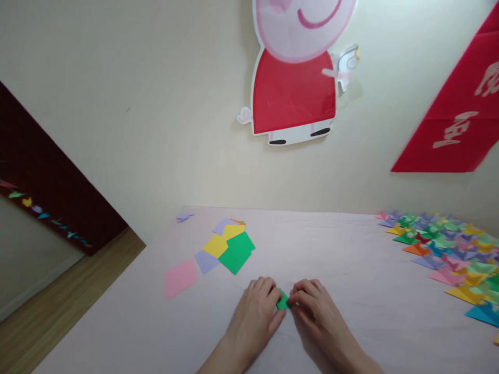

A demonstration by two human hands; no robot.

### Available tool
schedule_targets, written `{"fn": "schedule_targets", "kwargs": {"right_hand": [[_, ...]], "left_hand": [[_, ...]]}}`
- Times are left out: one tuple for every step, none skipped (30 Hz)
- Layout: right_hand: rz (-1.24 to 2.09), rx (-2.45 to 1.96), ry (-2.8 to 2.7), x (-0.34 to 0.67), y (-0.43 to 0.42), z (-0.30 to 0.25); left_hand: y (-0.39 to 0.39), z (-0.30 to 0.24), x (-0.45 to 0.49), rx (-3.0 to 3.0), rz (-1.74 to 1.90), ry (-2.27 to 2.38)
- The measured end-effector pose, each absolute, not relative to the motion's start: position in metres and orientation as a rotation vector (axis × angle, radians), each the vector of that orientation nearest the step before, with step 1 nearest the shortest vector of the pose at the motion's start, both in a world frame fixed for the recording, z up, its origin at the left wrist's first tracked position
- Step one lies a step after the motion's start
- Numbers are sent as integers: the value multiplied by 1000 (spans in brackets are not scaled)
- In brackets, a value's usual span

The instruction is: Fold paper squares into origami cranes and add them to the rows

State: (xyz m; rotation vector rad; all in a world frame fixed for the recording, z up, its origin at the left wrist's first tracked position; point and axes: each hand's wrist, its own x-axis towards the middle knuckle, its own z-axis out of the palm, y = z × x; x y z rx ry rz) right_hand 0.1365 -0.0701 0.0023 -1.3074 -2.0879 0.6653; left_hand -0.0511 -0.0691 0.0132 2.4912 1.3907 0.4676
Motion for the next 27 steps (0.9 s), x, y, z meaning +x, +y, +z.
{"fn": "schedule_targets", "kwargs": {"right_hand": [[685,-1315,-2083,137,-71,1],[703,-1328,-2073,137,-72,0],[719,-1345,-2060,137,-72,-1],[735,-1360,-2047,138,-72,-2],[750,-1372,-2039,138,-71,-3],[762,-1381,-2033,139,-70,-4],[770,-1390,-2028,139,-69,-5],[777,-1399,-2023,139,-68,-6],[782,-1408,-2019,140,-67,-6],[786,-1417,-2016,140,-66,-6],[792,-1427,-2014,140,-65,-6],[797,-1435,-2013,139,-65,-6],[802,-1441,-2014,139,-64,-5],[806,-1447,-2016,138,-64,-4],[804,-1453,-2017,138,-64,-4],[800,-1457,-2021,137,-63,-3],[792,-1460,-2027,136,-63,-3],[780,-1461,-2035,136,-63,-3],[766,-1462,-2043,135,-63,-3],[749,-1461,-2049,135,-62,-3],[730,-1460,-2053,135,-62,-4],[713,-1460,-2055,135,-62,-4],[699,-1464,-2056,134,-62,-4],[688,-1470,-2059,134,-61,-5],[678,-1476,-2064,134,-61,-5],[667,-1483,-2070,133,-61,-5],[652,-1492,-2076,132,-61,-4]], "left_hand": [[-71,14,-50,2504,456,1400],[-72,14,-50,2518,445,1403],[-72,15,-49,2533,439,1400],[-72,15,-49,2548,439,1388],[-72,14,-50,2561,447,1372],[-70,13,-50,2569,460,1351],[-69,11,-51,2571,478,1328],[-67,9,-52,2564,499,1310],[-66,7,-53,2550,516,1300],[-65,5,-53,2531,530,1297],[-63,4,-54,2510,540,1304],[-63,3,-54,2488,545,1317],[-62,2,-53,2466,544,1339],[-62,2,-53,2446,541,1366],[-62,2,-52,2428,536,1395],[-62,2,-51,2414,531,1425],[-63,2,-50,2404,526,1454],[-63,2,-49,2397,521,1481],[-63,2,-49,2394,515,1504],[-63,2,-48,2394,505,1523],[-63,2,-47,2396,492,1538],[-63,2,-47,2400,478,1550],[-62,1,-46,2406,465,1558],[-62,1,-45,2413,454,1563],[-61,1,-45,2421,444,1570],[-61,0,-44,2430,437,1578],[-60,0,-43,2442,428,1588]]}}
